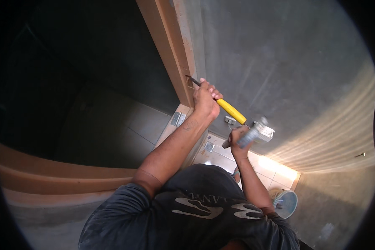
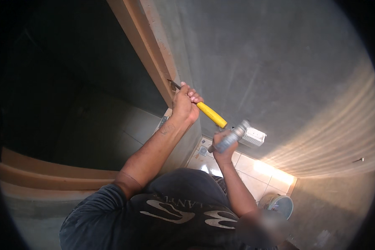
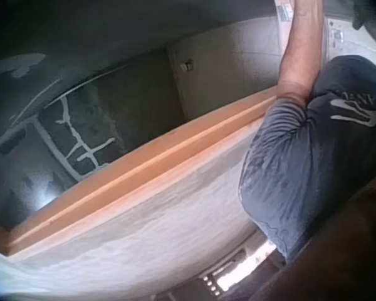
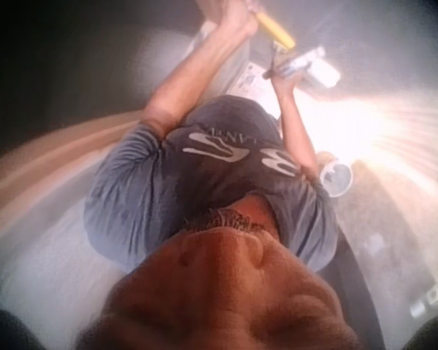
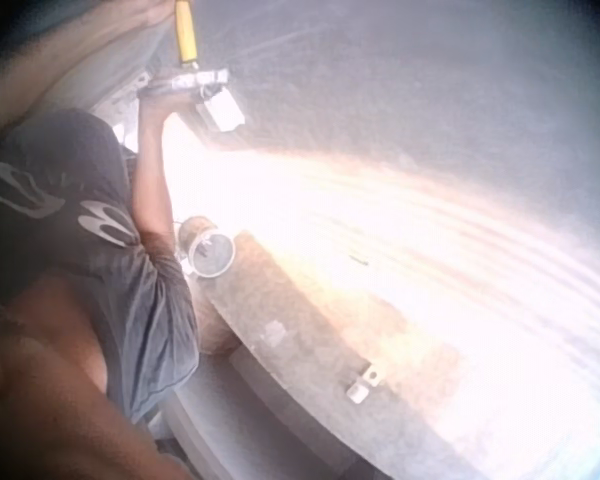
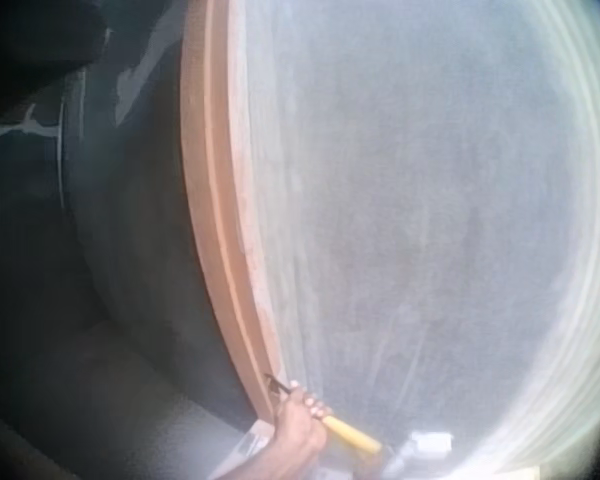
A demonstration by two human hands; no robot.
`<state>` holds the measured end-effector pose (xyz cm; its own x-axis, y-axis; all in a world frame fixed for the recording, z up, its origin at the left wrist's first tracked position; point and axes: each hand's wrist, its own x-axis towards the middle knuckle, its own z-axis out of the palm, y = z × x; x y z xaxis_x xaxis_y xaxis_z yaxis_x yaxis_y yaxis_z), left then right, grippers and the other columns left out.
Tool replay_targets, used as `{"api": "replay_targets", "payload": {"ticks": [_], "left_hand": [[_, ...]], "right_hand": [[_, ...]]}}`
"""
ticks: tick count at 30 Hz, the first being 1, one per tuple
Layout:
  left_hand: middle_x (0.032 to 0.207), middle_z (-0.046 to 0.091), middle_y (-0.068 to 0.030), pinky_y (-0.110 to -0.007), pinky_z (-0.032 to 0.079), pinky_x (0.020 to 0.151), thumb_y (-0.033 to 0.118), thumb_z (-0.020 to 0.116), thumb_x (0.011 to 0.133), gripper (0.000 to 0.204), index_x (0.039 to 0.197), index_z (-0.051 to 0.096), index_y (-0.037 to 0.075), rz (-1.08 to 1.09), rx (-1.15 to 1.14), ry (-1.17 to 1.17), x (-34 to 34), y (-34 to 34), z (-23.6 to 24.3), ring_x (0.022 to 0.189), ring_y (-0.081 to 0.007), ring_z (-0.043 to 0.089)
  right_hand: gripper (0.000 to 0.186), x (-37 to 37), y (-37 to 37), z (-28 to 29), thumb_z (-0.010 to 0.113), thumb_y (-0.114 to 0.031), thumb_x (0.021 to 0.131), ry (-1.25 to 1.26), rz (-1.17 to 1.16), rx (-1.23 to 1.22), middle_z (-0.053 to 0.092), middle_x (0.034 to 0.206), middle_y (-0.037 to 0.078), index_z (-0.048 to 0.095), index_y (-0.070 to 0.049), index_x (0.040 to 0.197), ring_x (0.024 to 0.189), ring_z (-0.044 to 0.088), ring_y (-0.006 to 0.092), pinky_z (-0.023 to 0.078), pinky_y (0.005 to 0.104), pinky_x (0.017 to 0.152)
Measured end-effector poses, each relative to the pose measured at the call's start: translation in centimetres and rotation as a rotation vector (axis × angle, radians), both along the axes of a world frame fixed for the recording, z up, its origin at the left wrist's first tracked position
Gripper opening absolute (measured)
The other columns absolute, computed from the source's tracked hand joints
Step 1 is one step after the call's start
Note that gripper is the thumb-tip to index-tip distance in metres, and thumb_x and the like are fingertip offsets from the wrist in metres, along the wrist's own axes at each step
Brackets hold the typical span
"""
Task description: The person uses a chisel and hammer to carve a recess into a wooden door frame. They repeatedly position the chisel and strike it to remove wood, then test the fit of a metal hinge in the carved area.
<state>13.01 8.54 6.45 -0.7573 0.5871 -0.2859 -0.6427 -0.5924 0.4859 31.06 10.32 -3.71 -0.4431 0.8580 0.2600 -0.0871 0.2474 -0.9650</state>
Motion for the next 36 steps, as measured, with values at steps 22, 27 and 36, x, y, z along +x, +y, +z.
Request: {"api": "replay_targets", "payload": {"ticks": [22,27,36], "left_hand": [[0.068,0.038,-0.0002,-0.028,0.033,0.052,0.019,0.049,0.099,0.012,0.092,0.041,0.012,0.069,0.061,-0.105,-0.4,1.6,0.7,0.054,-0.0117,0.032],[0.068,0.037,0.0002,-0.029,0.033,0.052,0.02,0.048,0.099,0.012,0.092,0.041,0.014,0.09,0.055,-0.101,-0.5,1.5,0.6,0.054,-0.0114,0.033],[0.068,0.038,0.001,-0.028,0.033,0.052,0.023,0.049,0.099,0.013,0.092,0.041,0.015,0.142,0.084,-0.126,-1.6,2.4,0.3,0.055,-0.0109,0.033]], "right_hand": [[0.019,-1.7,2.0,-1.9,0.067,-0.002,0.087,-0.015,0.046,-0.02,0.056,0.063,0.004,0.054,-0.005,0.074,0.054,0.055,0.012,0.047,0.032,0.054],[0.018,-0.6,2.4,-0.6,0.066,-0.001,0.09,0.097,0.064,-0.166,0.056,0.061,0.003,0.054,-0.005,0.077,0.051,0.056,0.0135,0.045,0.0305,0.049],[0.011,-1.5,3.0,0.2,0.061,-0.003,0.09,0.132,0.102,-0.287,0.056,0.062,0.007,0.054,-0.001,0.081,0.05,0.055,0.0159,0.046,0.0301,0.049]]}}
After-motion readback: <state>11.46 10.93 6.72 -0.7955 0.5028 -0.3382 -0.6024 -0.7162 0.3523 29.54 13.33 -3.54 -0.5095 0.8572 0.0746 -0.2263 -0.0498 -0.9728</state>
